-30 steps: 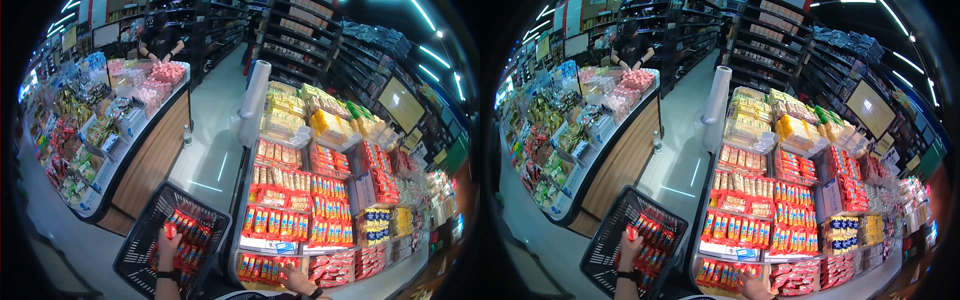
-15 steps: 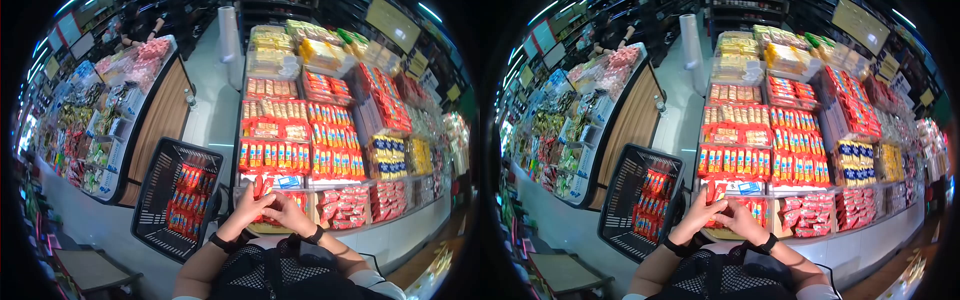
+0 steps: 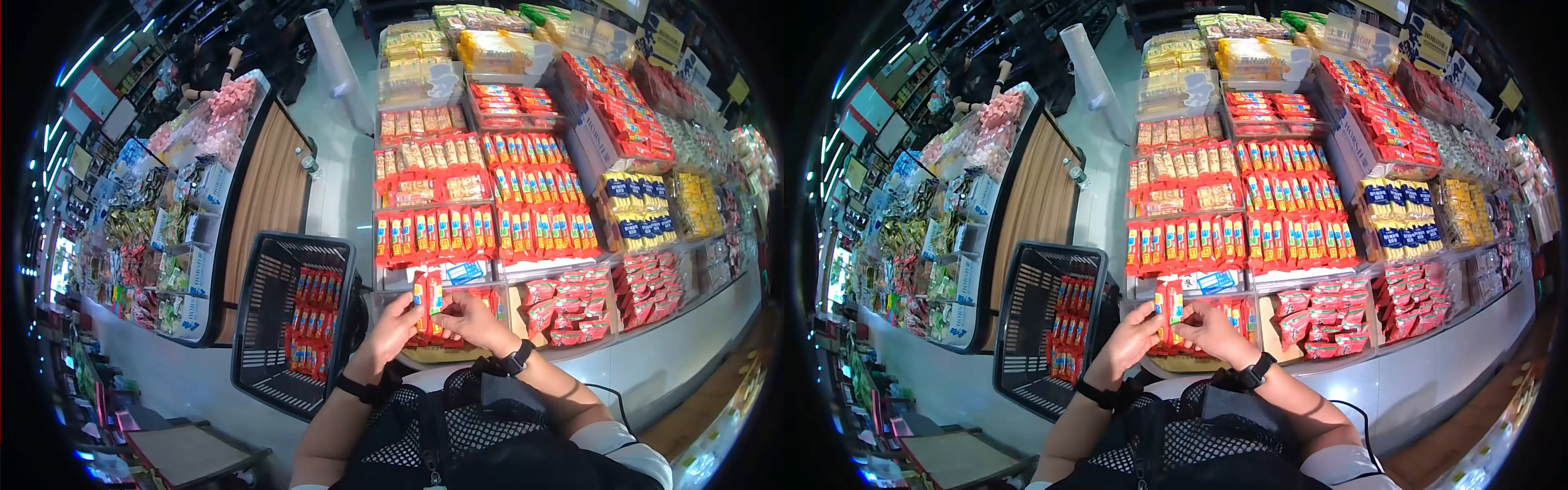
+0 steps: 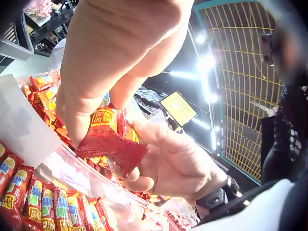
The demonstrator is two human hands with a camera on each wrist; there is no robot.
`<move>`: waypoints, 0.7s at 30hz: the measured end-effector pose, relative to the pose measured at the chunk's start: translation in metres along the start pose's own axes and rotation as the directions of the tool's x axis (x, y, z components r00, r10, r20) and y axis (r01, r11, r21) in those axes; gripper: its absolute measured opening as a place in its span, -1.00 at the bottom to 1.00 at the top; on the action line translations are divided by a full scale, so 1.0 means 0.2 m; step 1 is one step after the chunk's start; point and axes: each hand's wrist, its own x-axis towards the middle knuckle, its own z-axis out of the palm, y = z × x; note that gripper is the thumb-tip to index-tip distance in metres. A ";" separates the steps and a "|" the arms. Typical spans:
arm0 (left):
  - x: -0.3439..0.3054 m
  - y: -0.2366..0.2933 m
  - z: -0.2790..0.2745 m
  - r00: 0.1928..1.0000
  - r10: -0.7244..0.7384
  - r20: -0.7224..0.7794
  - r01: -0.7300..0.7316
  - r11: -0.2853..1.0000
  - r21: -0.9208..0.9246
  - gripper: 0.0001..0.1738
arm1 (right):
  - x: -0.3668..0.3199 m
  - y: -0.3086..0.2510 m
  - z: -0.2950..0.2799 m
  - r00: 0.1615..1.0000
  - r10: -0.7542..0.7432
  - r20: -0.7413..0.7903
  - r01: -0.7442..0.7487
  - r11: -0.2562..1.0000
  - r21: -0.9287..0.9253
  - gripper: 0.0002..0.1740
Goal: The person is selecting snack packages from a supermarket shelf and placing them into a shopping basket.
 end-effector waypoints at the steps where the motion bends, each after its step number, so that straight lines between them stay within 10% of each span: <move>1: 0.01 0.00 -0.02 0.998 -0.013 -0.054 0.021 0.988 0.154 -0.61 | 0.00 0.00 -0.01 1.000 0.007 0.003 -0.007 1.000 0.005 -0.74; 6: 0.09 -0.22 -0.20 0.949 0.268 -0.166 -0.141 0.831 0.537 -0.70 | 0.03 0.14 -0.15 0.960 -0.237 -0.148 0.197 0.950 -0.244 -0.72; 12: 0.10 -0.28 -0.21 0.946 0.113 -0.305 0.156 0.665 0.730 -0.53 | -0.09 0.10 -0.13 0.996 0.061 -0.069 -0.091 0.718 -0.690 -0.47; 14: 0.17 -0.33 -0.25 0.974 0.096 -0.206 0.147 0.421 0.895 -0.47 | -0.09 0.03 -0.09 0.996 0.093 0.001 -0.068 0.738 -0.672 -0.50; 17: 0.24 -0.37 -0.24 0.977 0.019 -0.214 0.187 0.415 0.891 -0.46 | 0.05 0.21 -0.08 0.988 -0.136 0.078 0.150 0.670 -0.727 -0.58; 21: 0.29 -0.37 -0.20 0.966 0.038 -0.255 0.213 0.438 0.874 -0.50 | 0.18 0.28 0.00 0.999 -0.024 0.046 0.051 0.585 -0.809 -0.67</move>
